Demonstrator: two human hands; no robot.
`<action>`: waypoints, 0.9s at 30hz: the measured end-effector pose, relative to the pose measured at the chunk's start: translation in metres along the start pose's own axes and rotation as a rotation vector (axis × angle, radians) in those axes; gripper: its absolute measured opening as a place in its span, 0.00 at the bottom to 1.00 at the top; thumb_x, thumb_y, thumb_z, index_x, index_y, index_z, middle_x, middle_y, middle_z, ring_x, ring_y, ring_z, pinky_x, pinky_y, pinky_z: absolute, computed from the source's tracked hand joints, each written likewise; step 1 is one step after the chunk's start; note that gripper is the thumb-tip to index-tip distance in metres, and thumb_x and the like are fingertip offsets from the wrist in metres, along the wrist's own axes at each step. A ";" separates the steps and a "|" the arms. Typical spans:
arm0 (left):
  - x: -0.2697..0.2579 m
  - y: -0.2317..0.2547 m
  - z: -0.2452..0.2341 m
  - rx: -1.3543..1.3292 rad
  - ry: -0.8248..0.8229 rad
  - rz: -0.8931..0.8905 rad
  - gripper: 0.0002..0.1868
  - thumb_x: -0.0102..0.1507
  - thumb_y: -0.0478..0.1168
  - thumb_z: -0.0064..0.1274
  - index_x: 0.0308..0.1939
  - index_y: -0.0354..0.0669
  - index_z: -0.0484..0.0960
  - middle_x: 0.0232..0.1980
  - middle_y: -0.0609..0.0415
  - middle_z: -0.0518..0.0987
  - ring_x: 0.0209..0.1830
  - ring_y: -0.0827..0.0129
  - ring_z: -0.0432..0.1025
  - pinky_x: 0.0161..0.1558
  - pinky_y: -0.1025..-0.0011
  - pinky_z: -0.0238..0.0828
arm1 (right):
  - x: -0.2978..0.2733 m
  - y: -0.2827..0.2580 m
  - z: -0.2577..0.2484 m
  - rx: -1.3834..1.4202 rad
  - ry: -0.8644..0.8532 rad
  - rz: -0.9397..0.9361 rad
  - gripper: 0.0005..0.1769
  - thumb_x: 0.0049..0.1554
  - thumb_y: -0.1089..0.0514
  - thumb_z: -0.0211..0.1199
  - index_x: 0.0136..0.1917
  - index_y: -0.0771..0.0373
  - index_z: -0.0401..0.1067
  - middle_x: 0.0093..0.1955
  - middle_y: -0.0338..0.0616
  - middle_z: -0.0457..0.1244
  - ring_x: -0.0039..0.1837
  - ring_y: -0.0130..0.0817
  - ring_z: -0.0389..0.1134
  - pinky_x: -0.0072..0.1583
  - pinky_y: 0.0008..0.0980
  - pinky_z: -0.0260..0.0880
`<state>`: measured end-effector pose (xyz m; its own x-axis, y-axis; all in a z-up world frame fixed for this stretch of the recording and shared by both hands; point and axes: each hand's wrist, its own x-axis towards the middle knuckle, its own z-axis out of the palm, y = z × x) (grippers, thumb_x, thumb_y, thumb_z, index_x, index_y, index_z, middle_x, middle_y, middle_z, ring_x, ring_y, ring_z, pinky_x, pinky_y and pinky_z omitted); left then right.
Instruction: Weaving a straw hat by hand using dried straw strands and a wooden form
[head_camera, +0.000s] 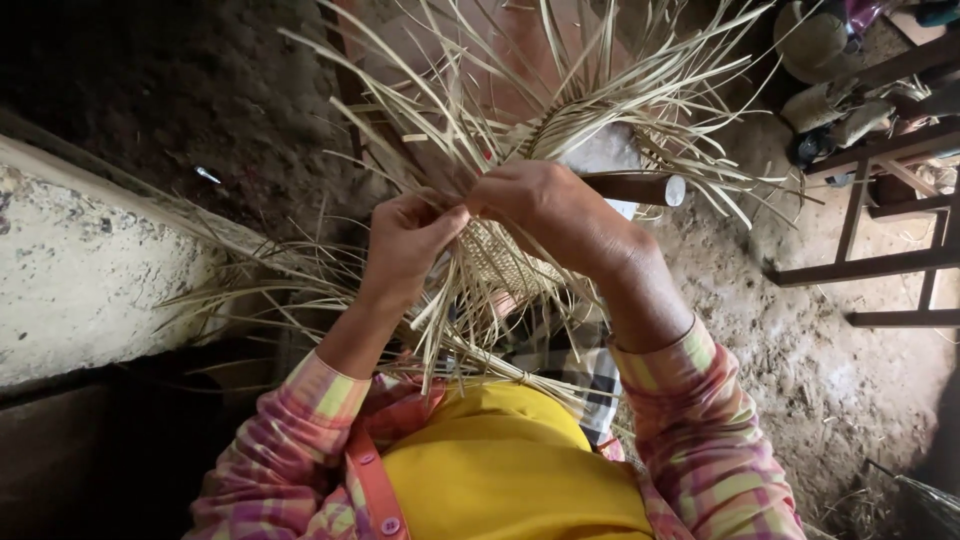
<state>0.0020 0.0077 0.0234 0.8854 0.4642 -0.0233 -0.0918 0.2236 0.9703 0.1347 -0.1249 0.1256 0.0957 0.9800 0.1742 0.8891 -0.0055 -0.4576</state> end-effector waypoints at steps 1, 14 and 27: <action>0.001 -0.004 -0.001 -0.022 -0.011 -0.022 0.08 0.69 0.36 0.58 0.46 0.32 0.84 0.35 0.44 0.80 0.39 0.66 0.72 0.43 0.52 0.68 | -0.002 0.003 0.001 0.009 0.007 -0.017 0.04 0.59 0.67 0.64 0.48 0.65 0.77 0.39 0.50 0.69 0.43 0.47 0.74 0.47 0.37 0.76; 0.012 -0.019 -0.006 0.068 0.002 0.147 0.07 0.65 0.36 0.65 0.34 0.37 0.86 0.29 0.48 0.81 0.30 0.75 0.71 0.30 0.69 0.73 | -0.003 0.032 -0.003 -0.279 0.290 -0.133 0.03 0.59 0.63 0.69 0.44 0.59 0.76 0.43 0.43 0.65 0.50 0.47 0.70 0.52 0.40 0.71; 0.009 -0.001 0.005 0.011 0.070 0.076 0.09 0.68 0.38 0.63 0.39 0.33 0.86 0.25 0.51 0.74 0.21 0.79 0.63 0.24 0.75 0.60 | -0.030 0.003 0.015 -0.311 0.064 0.187 0.09 0.61 0.51 0.62 0.40 0.53 0.71 0.34 0.42 0.64 0.40 0.47 0.69 0.45 0.48 0.66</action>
<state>0.0123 0.0070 0.0239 0.8422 0.5381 0.0339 -0.1517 0.1762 0.9726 0.1276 -0.1515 0.1062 0.2890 0.9419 0.1713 0.9460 -0.2535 -0.2020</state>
